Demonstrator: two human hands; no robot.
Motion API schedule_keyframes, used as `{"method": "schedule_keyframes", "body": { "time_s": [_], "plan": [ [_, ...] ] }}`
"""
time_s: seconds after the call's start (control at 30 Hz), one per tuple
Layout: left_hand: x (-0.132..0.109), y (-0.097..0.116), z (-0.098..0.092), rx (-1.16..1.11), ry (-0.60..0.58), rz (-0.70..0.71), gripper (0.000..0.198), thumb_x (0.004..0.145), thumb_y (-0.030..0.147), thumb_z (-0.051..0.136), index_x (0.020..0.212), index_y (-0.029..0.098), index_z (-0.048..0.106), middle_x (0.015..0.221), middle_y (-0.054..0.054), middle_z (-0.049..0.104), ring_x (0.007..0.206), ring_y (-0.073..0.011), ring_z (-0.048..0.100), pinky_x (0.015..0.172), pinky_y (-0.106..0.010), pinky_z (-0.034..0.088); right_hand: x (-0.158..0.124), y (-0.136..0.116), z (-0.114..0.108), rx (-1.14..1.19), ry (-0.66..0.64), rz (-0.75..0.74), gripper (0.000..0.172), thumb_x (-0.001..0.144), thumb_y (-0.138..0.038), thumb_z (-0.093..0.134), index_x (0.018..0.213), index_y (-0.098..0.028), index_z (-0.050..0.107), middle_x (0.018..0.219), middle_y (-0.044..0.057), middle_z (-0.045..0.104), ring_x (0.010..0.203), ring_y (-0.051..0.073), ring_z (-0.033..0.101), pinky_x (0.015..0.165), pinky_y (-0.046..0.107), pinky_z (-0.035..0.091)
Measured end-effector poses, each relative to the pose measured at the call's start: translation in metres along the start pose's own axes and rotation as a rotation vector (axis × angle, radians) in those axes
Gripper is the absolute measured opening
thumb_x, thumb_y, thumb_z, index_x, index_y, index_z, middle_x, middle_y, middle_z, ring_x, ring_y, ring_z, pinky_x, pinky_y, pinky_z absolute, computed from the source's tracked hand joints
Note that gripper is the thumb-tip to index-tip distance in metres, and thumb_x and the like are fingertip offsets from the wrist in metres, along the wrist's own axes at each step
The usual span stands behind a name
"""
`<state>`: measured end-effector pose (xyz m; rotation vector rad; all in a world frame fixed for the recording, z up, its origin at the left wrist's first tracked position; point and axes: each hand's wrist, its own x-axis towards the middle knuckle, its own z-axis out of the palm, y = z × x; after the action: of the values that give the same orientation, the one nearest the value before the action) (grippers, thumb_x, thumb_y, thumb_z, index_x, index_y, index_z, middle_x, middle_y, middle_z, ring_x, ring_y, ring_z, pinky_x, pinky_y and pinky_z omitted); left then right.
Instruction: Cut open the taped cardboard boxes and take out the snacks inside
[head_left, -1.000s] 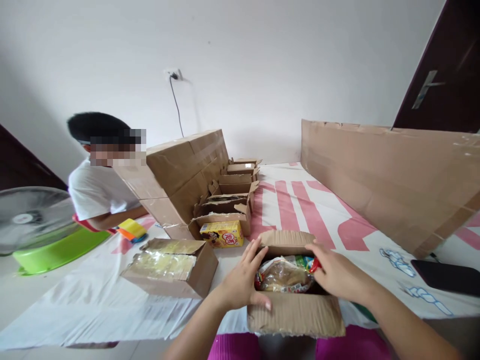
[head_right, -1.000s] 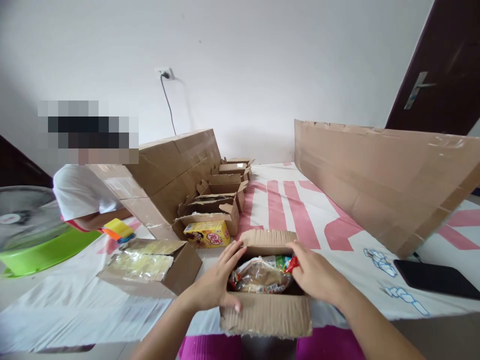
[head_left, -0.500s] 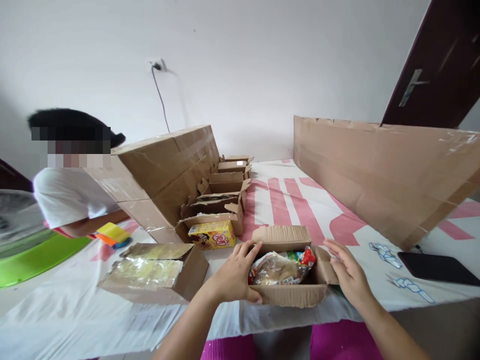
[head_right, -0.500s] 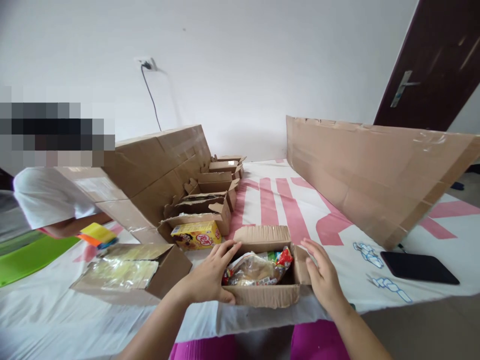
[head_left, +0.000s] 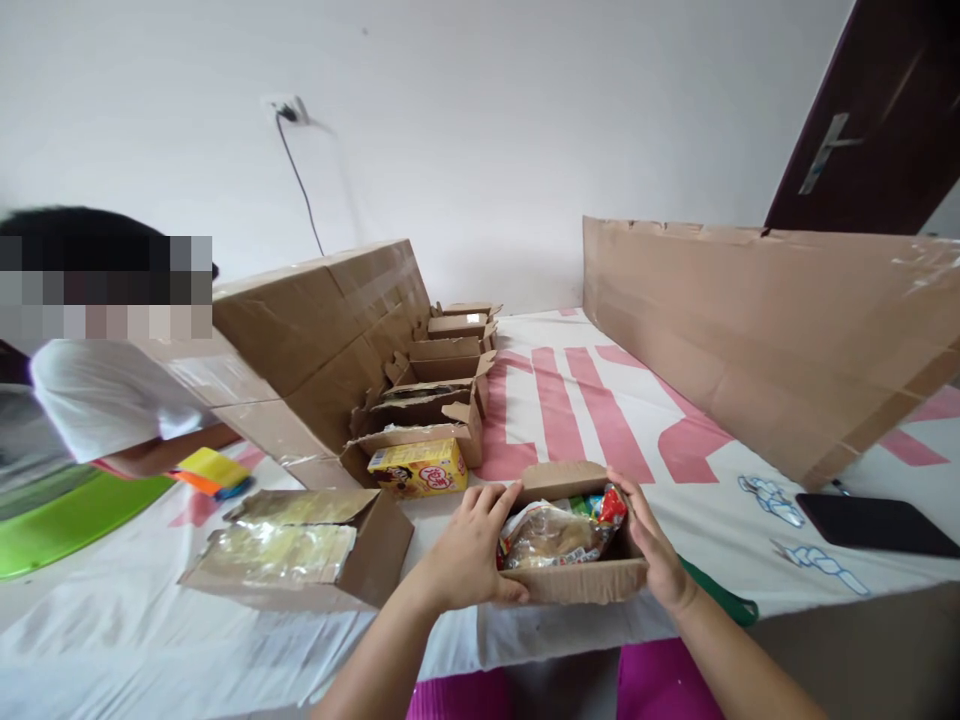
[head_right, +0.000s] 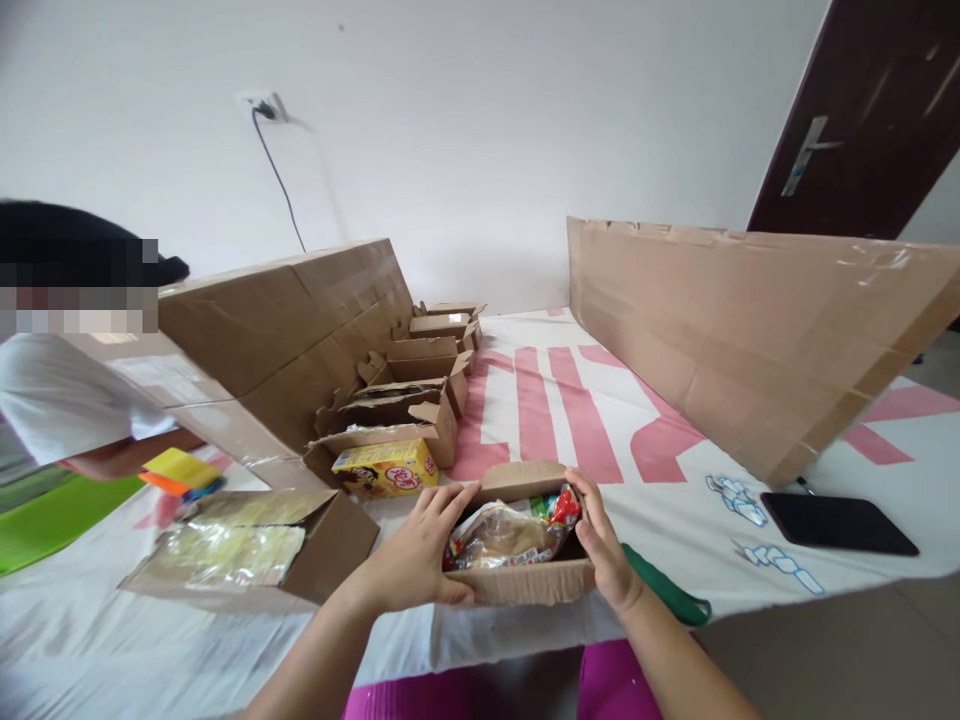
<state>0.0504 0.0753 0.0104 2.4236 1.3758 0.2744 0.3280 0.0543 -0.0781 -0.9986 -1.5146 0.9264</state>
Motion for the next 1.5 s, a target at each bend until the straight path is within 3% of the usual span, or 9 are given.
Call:
{"method": "schedule_keyframes", "body": {
  "time_s": [0.2,0.47,0.63,0.73,1.03,1.23,1.33,1.43,1.5],
  "plan": [
    [-0.002,0.001,0.001,-0.036,0.005,-0.013,0.122,0.047,0.044,0.088,0.151,0.024,0.029,0.143,-0.014,0.044,0.13,-0.0369,0.037,0.109,-0.054,0.036,0.004,0.008,-0.009,-0.117,-0.008,0.01,0.051,0.1,-0.047,0.029,0.148,-0.031,0.03,0.16,0.007,0.028,0.148,0.024,0.024,0.118,0.05,0.025],
    [-0.003,-0.001,0.003,-0.065,0.017,0.0,0.124,0.045,0.044,0.089,0.151,0.023,0.03,0.142,-0.016,0.043,0.13,-0.038,0.037,0.108,-0.056,0.036,0.033,-0.077,-0.015,-0.892,-0.322,-0.195,0.06,0.077,-0.019,0.067,0.136,-0.023,0.053,0.138,0.01,0.057,0.13,0.028,0.048,0.11,0.046,0.039],
    [-0.005,0.0,0.004,-0.082,0.048,0.026,0.119,0.048,0.046,0.087,0.151,0.025,0.03,0.141,-0.015,0.044,0.129,-0.038,0.038,0.108,-0.057,0.036,0.058,-0.074,0.01,-1.022,-0.502,-0.167,0.009,0.071,-0.023,0.076,0.078,-0.019,0.073,0.085,0.008,0.073,0.09,0.027,0.066,0.083,0.038,0.051],
    [-0.006,0.002,0.003,-0.08,0.05,0.013,0.118,0.047,0.046,0.087,0.15,0.024,0.032,0.14,-0.015,0.044,0.128,-0.038,0.039,0.107,-0.057,0.037,0.062,-0.063,0.014,-0.98,-0.477,-0.207,0.011,0.077,-0.02,0.071,0.067,-0.019,0.07,0.079,0.006,0.072,0.083,0.023,0.067,0.079,0.034,0.05],
    [-0.019,-0.003,-0.008,-0.152,0.207,0.133,0.123,0.045,0.045,0.091,0.15,0.025,0.031,0.143,-0.015,0.047,0.129,-0.0386,0.04,0.11,-0.058,0.033,0.034,-0.073,-0.002,-0.639,-0.097,-0.338,0.023,0.094,-0.031,0.051,0.091,-0.022,0.072,0.098,0.006,0.075,0.091,0.021,0.069,0.083,0.033,0.053],
    [-0.028,-0.009,-0.005,-0.163,0.189,0.053,0.12,0.044,0.042,0.094,0.148,0.021,0.036,0.146,-0.017,0.043,0.133,-0.0393,0.039,0.112,-0.057,0.034,0.035,-0.091,-0.03,-0.16,0.503,-0.184,0.027,0.086,-0.043,0.063,0.095,-0.019,0.071,0.086,0.004,0.076,0.078,0.02,0.07,0.073,0.033,0.056],
    [-0.037,-0.008,0.001,-0.149,0.162,0.016,0.09,0.056,0.04,0.091,0.137,0.025,0.053,0.155,-0.016,0.032,0.141,-0.0415,0.029,0.113,-0.061,0.031,0.025,-0.109,-0.047,0.221,0.833,-0.111,0.029,0.071,-0.043,0.077,0.087,-0.02,0.068,0.083,-0.001,0.073,0.079,0.017,0.068,0.079,0.032,0.054],
    [-0.049,0.0,0.012,-0.062,0.144,0.031,0.03,0.071,0.025,0.082,0.1,0.025,0.074,0.162,-0.008,0.022,0.148,-0.0457,0.01,0.113,-0.066,0.027,0.001,-0.121,-0.059,0.292,0.99,-0.039,0.031,0.062,-0.039,0.081,0.081,-0.022,0.065,0.08,-0.003,0.069,0.076,0.015,0.064,0.077,0.03,0.052],
    [-0.058,0.007,0.021,0.0,0.179,0.045,0.016,0.076,0.014,0.075,0.089,0.022,0.075,0.162,-0.007,0.023,0.149,-0.0461,0.003,0.113,-0.068,0.027,-0.019,-0.123,-0.064,0.284,1.07,0.07,0.031,0.057,-0.037,0.082,0.079,-0.023,0.065,0.077,-0.003,0.067,0.072,0.015,0.062,0.071,0.031,0.052]
  ]
}}
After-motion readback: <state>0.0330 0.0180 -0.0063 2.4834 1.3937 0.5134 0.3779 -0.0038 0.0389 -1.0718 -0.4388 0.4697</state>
